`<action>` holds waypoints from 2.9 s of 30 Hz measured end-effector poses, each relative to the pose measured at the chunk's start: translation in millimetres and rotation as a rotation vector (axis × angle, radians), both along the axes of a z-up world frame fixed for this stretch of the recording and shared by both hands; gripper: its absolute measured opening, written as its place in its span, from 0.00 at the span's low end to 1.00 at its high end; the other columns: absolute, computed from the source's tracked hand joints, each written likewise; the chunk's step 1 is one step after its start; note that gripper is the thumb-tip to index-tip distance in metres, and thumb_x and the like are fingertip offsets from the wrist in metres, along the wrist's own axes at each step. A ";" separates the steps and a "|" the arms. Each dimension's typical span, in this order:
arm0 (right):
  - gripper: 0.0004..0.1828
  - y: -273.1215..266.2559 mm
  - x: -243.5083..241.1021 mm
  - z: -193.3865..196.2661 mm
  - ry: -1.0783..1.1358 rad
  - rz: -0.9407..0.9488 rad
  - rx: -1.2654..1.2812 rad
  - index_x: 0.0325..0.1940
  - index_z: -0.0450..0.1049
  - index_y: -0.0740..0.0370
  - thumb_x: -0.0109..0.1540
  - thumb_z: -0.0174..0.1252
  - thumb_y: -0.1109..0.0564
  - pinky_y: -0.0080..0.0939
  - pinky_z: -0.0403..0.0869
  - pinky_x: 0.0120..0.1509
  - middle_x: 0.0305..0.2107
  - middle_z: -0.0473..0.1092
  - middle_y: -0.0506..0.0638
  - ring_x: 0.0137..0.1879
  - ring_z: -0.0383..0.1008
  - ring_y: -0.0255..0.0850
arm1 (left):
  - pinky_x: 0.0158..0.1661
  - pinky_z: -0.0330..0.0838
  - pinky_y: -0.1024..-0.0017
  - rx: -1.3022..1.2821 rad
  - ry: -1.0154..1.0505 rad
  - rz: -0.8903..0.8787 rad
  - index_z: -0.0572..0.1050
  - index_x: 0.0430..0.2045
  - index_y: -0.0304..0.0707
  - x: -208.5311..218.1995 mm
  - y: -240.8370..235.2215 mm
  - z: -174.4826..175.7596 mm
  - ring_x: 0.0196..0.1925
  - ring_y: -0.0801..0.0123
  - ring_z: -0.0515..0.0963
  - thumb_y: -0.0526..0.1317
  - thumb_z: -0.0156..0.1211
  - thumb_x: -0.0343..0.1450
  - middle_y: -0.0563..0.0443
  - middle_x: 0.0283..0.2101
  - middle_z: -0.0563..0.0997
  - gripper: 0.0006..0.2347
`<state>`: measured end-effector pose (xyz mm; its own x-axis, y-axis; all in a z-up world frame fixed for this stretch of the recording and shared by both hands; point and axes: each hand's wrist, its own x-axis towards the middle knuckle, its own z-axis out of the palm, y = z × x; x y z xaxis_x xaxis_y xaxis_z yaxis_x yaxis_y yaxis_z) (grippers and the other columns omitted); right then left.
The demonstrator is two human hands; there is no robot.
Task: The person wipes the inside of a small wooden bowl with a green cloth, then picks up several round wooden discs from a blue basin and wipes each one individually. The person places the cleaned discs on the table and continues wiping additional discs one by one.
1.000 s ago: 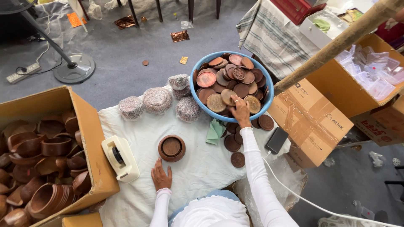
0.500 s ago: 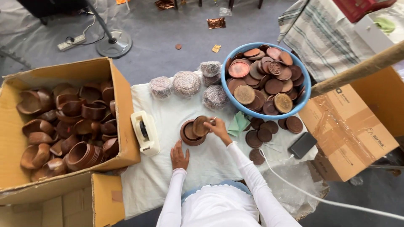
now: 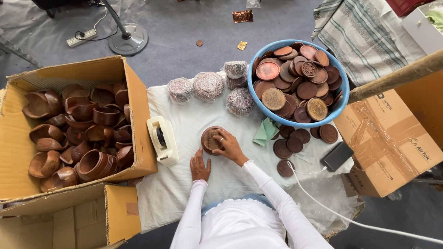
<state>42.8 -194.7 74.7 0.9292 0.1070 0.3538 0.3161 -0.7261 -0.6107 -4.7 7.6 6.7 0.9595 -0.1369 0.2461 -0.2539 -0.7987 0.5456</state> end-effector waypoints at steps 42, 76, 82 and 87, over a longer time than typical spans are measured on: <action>0.31 -331.9 48.2 21.4 0.266 -0.699 0.249 0.44 0.80 0.65 0.49 0.79 0.42 0.44 0.77 0.49 0.36 0.79 0.52 0.41 0.79 0.42 | 0.70 0.56 0.55 0.034 0.029 0.012 0.59 0.68 0.44 1.2 -1.7 2.5 0.70 0.61 0.68 0.44 0.58 0.72 0.48 0.68 0.70 0.27; 0.24 -256.7 42.4 107.6 0.160 -0.968 -0.434 0.53 0.77 0.62 0.57 0.72 0.51 0.58 0.65 0.67 0.66 0.65 0.57 0.66 0.66 0.56 | 0.69 0.56 0.55 0.041 0.059 0.002 0.58 0.68 0.45 0.9 -0.9 4.8 0.70 0.62 0.67 0.43 0.57 0.73 0.50 0.68 0.69 0.26; 0.41 -289.5 105.3 54.3 -0.056 -0.525 -0.457 0.71 0.67 0.64 0.54 0.72 0.60 0.51 0.62 0.79 0.72 0.58 0.62 0.77 0.57 0.56 | 0.69 0.57 0.55 0.067 0.065 0.013 0.58 0.68 0.44 0.8 -2.4 5.2 0.70 0.62 0.67 0.44 0.57 0.73 0.50 0.68 0.69 0.27; 0.55 -300.1 149.5 54.7 0.117 -0.436 -0.636 0.74 0.57 0.63 0.47 0.76 0.57 0.58 0.58 0.77 0.73 0.53 0.62 0.79 0.52 0.55 | 0.69 0.57 0.55 0.069 0.076 0.029 0.58 0.68 0.45 0.7 -2.3 4.9 0.70 0.63 0.67 0.44 0.57 0.72 0.51 0.68 0.68 0.27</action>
